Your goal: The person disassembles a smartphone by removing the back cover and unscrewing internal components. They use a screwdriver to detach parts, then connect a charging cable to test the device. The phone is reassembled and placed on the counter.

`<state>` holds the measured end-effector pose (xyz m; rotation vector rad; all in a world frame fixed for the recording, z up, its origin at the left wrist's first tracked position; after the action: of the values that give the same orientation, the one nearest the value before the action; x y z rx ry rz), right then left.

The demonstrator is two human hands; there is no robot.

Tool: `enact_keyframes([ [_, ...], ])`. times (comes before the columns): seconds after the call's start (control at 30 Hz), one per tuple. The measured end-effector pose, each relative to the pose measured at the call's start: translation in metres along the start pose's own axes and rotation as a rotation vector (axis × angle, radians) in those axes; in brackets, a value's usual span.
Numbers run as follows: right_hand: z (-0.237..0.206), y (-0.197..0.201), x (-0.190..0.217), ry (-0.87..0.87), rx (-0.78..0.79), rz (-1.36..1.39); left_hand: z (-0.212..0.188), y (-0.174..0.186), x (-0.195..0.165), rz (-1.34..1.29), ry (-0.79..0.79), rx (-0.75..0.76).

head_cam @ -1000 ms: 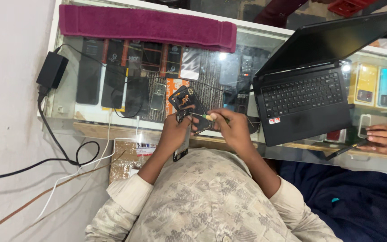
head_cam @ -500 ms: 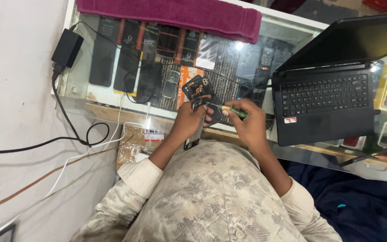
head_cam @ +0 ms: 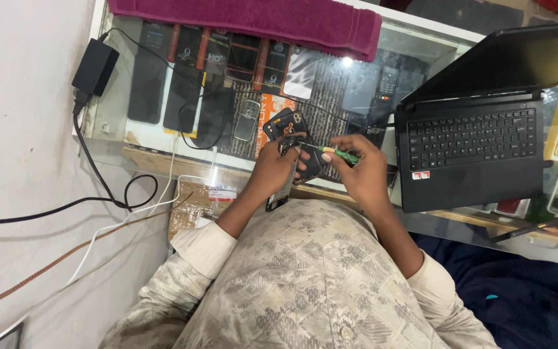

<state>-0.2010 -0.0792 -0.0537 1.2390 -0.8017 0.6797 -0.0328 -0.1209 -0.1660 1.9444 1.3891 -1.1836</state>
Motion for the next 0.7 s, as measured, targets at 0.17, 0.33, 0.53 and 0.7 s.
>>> enact_keyframes([
  [0.17,0.000,-0.005,-0.017,-0.178,0.056,0.054,0.005,-0.001,0.001,0.011,0.004,0.008],
  [0.33,0.001,-0.001,-0.006,-0.080,0.043,0.017,0.009,0.003,0.002,0.026,0.027,-0.003],
  [0.53,-0.006,-0.002,-0.019,-0.142,0.072,0.010,0.011,0.005,0.001,-0.141,0.056,0.048],
  [0.7,-0.015,-0.009,-0.031,-0.139,0.076,0.042,0.013,0.006,0.010,-0.499,0.178,0.158],
])
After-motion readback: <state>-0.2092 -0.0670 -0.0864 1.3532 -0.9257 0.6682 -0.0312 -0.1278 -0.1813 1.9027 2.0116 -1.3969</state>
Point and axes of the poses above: each hand's wrist, its own z-axis towards the middle knuckle, its own y-axis out of the back of the hand, x = y × z, the point moved 10 cm from there along z, towards the middle knuckle, and after that the axes turned 4 degrees about y, right-handed, at the moved point
